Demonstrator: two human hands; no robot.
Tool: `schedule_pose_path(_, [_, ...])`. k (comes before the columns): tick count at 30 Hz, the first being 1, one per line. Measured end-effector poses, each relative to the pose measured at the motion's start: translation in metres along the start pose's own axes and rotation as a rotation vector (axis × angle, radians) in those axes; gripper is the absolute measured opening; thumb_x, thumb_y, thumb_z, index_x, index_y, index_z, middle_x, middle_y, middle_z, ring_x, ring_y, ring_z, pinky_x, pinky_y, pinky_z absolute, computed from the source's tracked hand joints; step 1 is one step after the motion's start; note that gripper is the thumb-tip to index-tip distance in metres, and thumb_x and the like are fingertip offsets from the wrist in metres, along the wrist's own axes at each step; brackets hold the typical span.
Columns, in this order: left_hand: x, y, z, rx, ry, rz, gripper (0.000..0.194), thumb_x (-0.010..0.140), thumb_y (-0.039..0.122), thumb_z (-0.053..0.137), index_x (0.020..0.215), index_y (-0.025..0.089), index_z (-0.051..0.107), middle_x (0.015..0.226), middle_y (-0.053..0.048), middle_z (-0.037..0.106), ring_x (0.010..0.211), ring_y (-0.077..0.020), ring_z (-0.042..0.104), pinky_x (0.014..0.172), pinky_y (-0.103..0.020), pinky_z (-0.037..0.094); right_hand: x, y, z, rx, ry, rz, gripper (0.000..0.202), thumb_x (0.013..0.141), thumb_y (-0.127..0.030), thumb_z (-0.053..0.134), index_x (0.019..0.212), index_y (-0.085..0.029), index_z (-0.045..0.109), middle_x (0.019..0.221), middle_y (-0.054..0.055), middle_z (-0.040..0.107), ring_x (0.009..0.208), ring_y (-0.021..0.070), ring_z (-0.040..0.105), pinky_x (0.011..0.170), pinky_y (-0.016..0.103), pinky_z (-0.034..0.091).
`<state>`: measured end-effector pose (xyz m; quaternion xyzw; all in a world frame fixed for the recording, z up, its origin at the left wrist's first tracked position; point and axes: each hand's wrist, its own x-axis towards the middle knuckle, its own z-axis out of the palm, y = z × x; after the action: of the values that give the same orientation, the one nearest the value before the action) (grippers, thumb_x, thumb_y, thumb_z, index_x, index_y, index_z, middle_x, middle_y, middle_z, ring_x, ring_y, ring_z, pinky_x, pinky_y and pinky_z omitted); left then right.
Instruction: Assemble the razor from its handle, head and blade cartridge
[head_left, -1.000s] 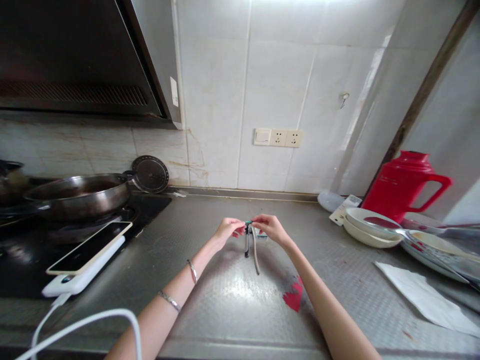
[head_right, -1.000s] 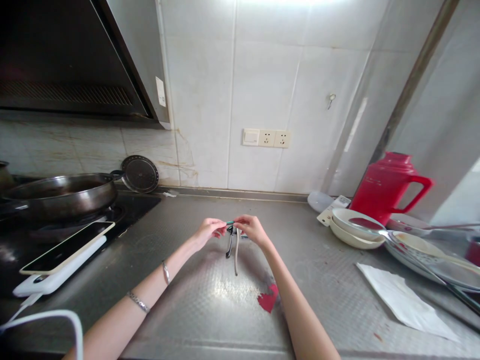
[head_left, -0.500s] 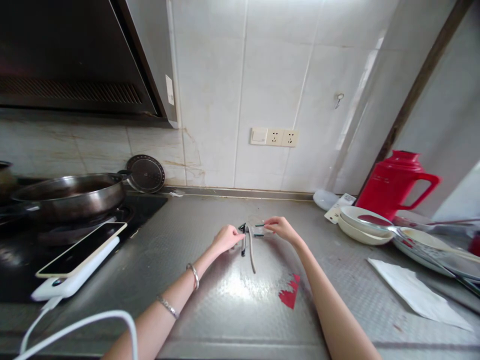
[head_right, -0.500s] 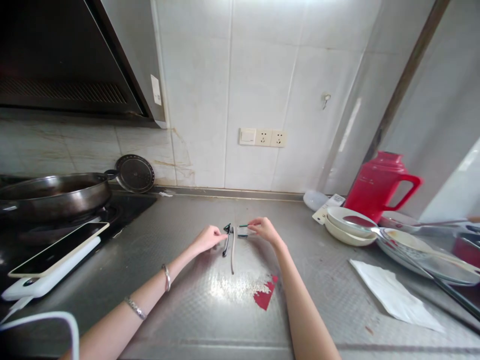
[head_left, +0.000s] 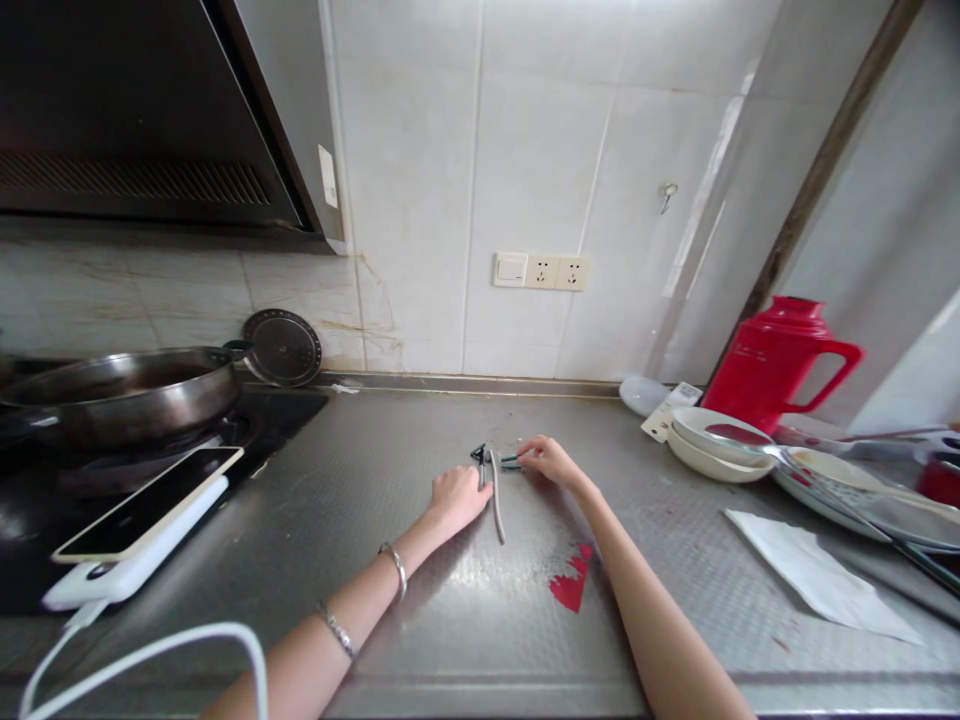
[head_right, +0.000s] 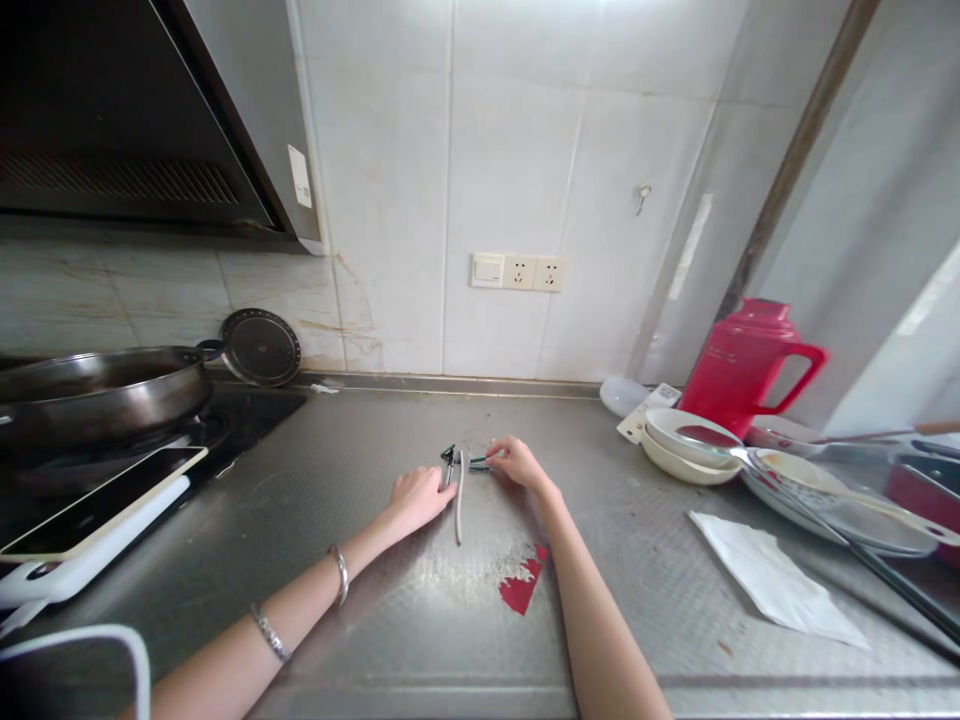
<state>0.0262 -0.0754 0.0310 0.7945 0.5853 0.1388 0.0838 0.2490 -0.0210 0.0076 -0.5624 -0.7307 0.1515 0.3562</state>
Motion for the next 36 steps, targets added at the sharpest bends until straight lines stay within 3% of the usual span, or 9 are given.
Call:
schedule_pose_path(9, [0.002, 0.004, 0.000, 0.000, 0.003, -0.030, 0.041, 0.082, 0.046, 0.043, 0.088, 0.014, 0.068, 0.091, -0.019, 0.068, 0.088, -0.0313, 0.064, 0.073, -0.037, 0.044, -0.003, -0.010, -0.001, -0.003, -0.018, 0.024, 0.022, 0.069, -0.033, 0.060, 0.076, -0.016, 0.072, 0.076, 0.006, 0.069, 0.069, 0.0175, 0.057, 0.065, 0.026, 0.041])
schedule_pose_path(15, [0.004, 0.006, 0.002, 0.009, -0.016, -0.050, 0.033, 0.081, 0.038, 0.047, 0.090, 0.015, 0.068, 0.093, -0.018, 0.068, 0.090, -0.0290, 0.063, 0.076, -0.035, 0.044, 0.000, -0.013, -0.005, 0.004, 0.080, 0.042, 0.019, 0.069, -0.030, 0.059, 0.074, -0.016, 0.073, 0.082, 0.008, 0.070, 0.070, 0.0187, 0.059, 0.067, 0.028, 0.042])
schedule_pose_path(25, [0.004, 0.004, 0.004, 0.041, 0.001, -0.010, 0.036, 0.083, 0.037, 0.042, 0.091, 0.014, 0.068, 0.091, -0.019, 0.068, 0.087, -0.0298, 0.064, 0.073, -0.037, 0.045, -0.002, -0.006, -0.002, -0.121, -0.029, 0.007, 0.019, 0.069, -0.028, 0.061, 0.078, -0.017, 0.074, 0.084, 0.008, 0.068, 0.075, 0.0188, 0.059, 0.071, 0.027, 0.042])
schedule_pose_path(36, [0.003, 0.004, 0.002, 0.098, 0.001, 0.014, 0.038, 0.085, 0.039, 0.038, 0.089, 0.015, 0.067, 0.088, -0.016, 0.069, 0.086, -0.0290, 0.065, 0.071, -0.035, 0.047, 0.000, -0.005, -0.002, -0.124, -0.052, 0.019, 0.018, 0.069, -0.026, 0.061, 0.077, -0.015, 0.073, 0.080, 0.007, 0.068, 0.072, 0.0161, 0.056, 0.068, 0.025, 0.040])
